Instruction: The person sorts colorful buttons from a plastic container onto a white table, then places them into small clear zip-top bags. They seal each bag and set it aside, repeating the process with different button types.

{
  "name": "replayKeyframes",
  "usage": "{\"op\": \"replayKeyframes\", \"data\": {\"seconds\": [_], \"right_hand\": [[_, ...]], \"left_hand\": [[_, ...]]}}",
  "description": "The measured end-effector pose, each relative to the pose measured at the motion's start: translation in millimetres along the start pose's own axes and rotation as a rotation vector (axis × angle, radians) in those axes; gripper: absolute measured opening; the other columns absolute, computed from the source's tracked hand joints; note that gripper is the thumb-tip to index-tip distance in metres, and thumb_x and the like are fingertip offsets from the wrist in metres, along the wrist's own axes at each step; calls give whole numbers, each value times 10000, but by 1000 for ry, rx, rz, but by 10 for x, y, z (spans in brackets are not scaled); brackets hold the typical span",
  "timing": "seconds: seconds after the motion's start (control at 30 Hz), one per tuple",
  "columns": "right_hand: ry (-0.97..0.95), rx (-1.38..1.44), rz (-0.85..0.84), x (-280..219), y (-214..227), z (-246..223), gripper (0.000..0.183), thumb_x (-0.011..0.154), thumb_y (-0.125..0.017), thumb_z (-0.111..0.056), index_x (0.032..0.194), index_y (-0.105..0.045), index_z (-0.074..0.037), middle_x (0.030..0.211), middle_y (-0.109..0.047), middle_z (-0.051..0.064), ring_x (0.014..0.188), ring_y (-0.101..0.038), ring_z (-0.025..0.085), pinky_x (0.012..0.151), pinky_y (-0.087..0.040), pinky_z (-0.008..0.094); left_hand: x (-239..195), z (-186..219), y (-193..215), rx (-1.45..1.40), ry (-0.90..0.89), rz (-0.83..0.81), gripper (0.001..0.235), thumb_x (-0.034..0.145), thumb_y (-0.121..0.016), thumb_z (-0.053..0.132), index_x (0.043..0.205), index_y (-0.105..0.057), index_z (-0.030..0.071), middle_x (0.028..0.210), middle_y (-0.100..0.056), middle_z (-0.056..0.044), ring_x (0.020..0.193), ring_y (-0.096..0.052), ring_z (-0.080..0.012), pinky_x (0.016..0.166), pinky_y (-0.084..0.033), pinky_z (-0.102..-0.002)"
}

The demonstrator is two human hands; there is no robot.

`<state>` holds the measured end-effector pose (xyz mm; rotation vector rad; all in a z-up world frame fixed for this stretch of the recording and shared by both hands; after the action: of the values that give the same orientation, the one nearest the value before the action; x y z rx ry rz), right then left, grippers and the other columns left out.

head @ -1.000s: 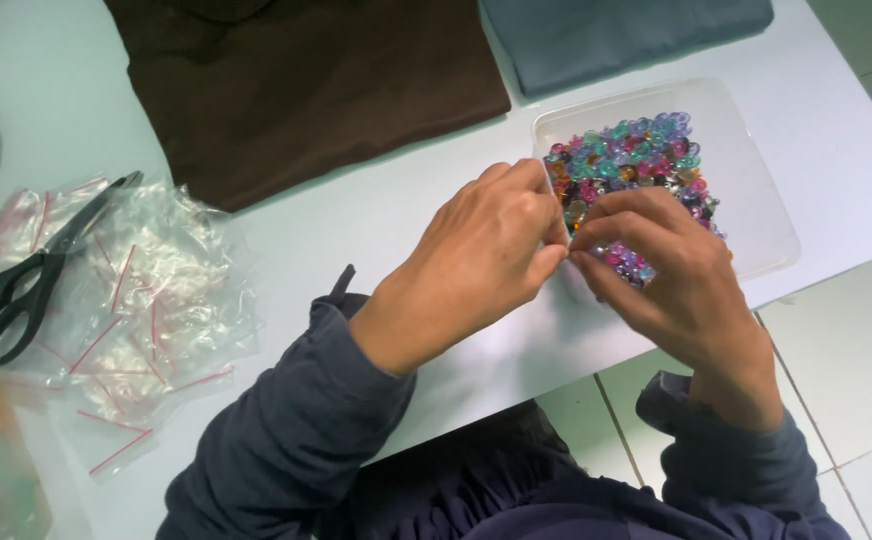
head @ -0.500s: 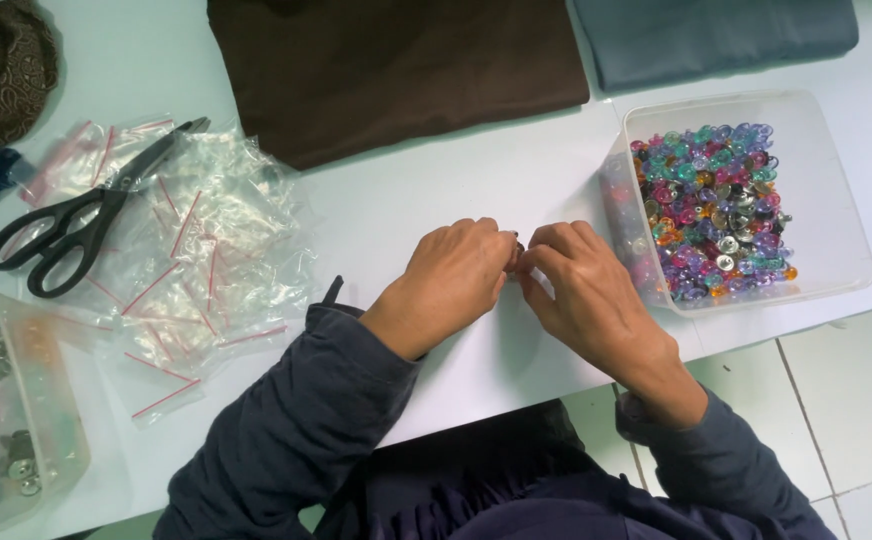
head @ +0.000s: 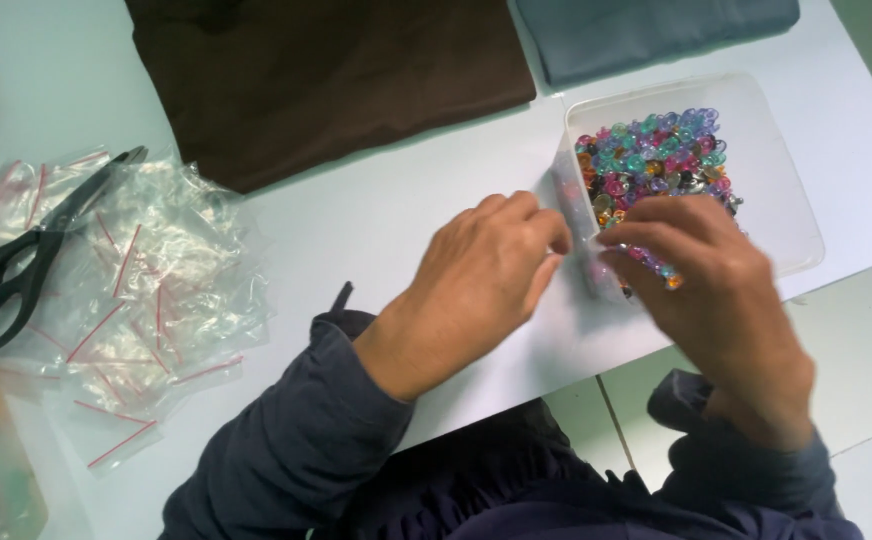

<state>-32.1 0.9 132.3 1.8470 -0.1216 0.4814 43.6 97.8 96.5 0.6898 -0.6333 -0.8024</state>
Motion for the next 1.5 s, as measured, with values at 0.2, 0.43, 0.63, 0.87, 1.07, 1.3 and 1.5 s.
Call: {"op": "replayKeyframes", "data": {"seconds": [0.2,0.43,0.63,0.87,1.07,1.3,1.5], "right_hand": [[-258,-197,-133,-338,259,1070,279,903,-837,-107,1178,-793,-127,1155,-723,104,1003,-684,282,840,-545,408],[-340,-347,-406,-327,-168,1461,237,893,-784,-215,1129,-785,-196,1051,-713,81,915,-650,353,665,-522,465],[-382,-288,-436,-326,-265,1602,89,962,-704,-184,891,-757,-169,847,-606,56,792,-574,301,605,-459,439],[-294,-212,-349,-307,-260,1594,126,976,-703,-222,981,-782,-124,938,-658,70,853,-603,303,612,-494,456],[-437,102,-242,-320,-93,1662,267,994,-654,-313,1041,-787,-87,1116,-673,86,980,-645,256,830,-502,410],[-456,254,-188,-317,-31,1670,239,984,-671,-290,1000,-806,-94,1110,-694,105,1005,-676,241,874,-507,386],[-432,331,-41,-315,91,1612,238,1009,-679,-242,1079,-786,-41,1032,-687,115,842,-656,209,752,-510,330]], "left_hand": [[569,624,-598,17,-49,-237,285,851,-485,-196,994,-608,17,1010,-606,-190,894,-619,-398,662,-542,-521],[1039,345,-1749,169,27,-422,127,934,-633,87,946,-753,125,1095,-630,-171,974,-653,-375,746,-579,-502],[1185,235,-1667,325,-21,-189,310,762,-738,-29,1050,-688,77,1075,-604,-121,990,-615,-333,611,-604,-454],[1241,83,-1562,324,23,-102,185,827,-689,-17,981,-656,80,1082,-560,-127,911,-609,-342,585,-577,-464],[1218,79,-1287,39,68,-140,105,870,-683,21,973,-665,29,1149,-549,-163,1034,-583,-368,762,-571,-503],[1242,56,-1156,-230,81,-118,141,923,-695,186,852,-753,78,1008,-606,-100,838,-665,-265,782,-547,-396],[1211,61,-1097,-251,114,-130,163,941,-638,132,786,-676,97,955,-593,-81,806,-639,-240,766,-541,-390]]}}
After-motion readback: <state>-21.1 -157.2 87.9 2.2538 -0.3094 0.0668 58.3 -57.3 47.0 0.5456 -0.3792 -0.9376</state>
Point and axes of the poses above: each hand's wrist, its own x-axis towards the middle knuckle, its own y-axis out of the back of the hand, z = x × y, the point moved 10 cm from there along x, towards the middle knuckle
